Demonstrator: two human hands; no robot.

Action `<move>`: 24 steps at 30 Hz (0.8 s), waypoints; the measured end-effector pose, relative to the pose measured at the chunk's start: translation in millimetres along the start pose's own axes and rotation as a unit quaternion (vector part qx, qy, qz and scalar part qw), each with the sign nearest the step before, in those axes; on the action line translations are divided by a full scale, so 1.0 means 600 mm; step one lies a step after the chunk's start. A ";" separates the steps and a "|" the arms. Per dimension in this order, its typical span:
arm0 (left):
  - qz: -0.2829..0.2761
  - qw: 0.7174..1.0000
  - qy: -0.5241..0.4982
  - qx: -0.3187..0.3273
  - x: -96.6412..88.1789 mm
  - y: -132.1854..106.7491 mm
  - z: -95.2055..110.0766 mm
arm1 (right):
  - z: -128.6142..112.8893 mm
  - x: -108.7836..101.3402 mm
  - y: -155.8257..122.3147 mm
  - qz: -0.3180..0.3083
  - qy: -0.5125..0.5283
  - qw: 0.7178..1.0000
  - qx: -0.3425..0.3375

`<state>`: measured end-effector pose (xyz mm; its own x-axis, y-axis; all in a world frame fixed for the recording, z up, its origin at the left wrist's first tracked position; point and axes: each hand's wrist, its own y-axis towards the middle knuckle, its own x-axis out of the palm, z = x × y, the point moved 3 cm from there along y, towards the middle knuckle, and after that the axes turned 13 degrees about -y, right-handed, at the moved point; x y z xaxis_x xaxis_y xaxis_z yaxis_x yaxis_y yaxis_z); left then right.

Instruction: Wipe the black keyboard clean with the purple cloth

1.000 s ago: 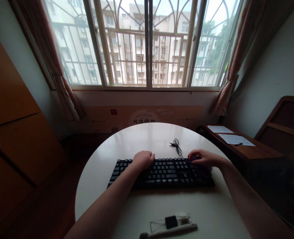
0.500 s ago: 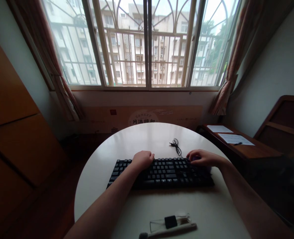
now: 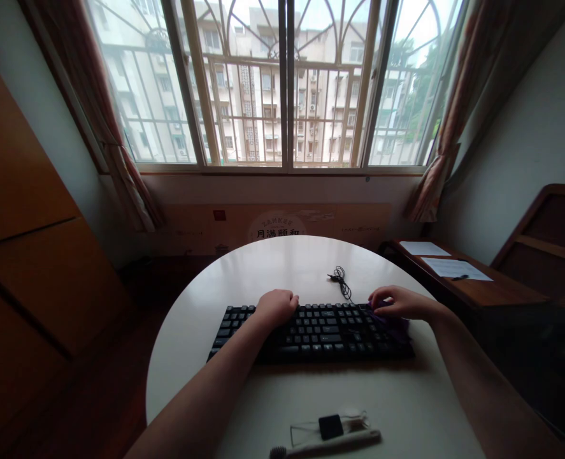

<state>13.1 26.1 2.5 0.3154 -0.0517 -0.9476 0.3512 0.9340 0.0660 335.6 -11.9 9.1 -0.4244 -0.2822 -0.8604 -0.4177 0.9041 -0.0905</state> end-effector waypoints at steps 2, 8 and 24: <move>0.001 1.000 0.000 0.002 0.001 0.000 -0.001 | 0.003 0.000 -0.001 -0.012 -0.002 1.000 0.015; -0.003 1.000 0.000 -0.003 0.002 0.001 -0.002 | 0.001 0.000 -0.003 -0.027 -0.004 1.000 0.008; -0.008 1.000 -0.004 -0.009 0.001 0.000 -0.003 | -0.003 0.001 -0.001 -0.015 0.000 1.000 0.012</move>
<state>11.5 26.6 1.5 0.3161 -0.0699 -0.9461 0.3409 0.9390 0.0445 334.2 -13.5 9.6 -0.4128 -0.3086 -0.8570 -0.4102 0.9030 -0.1276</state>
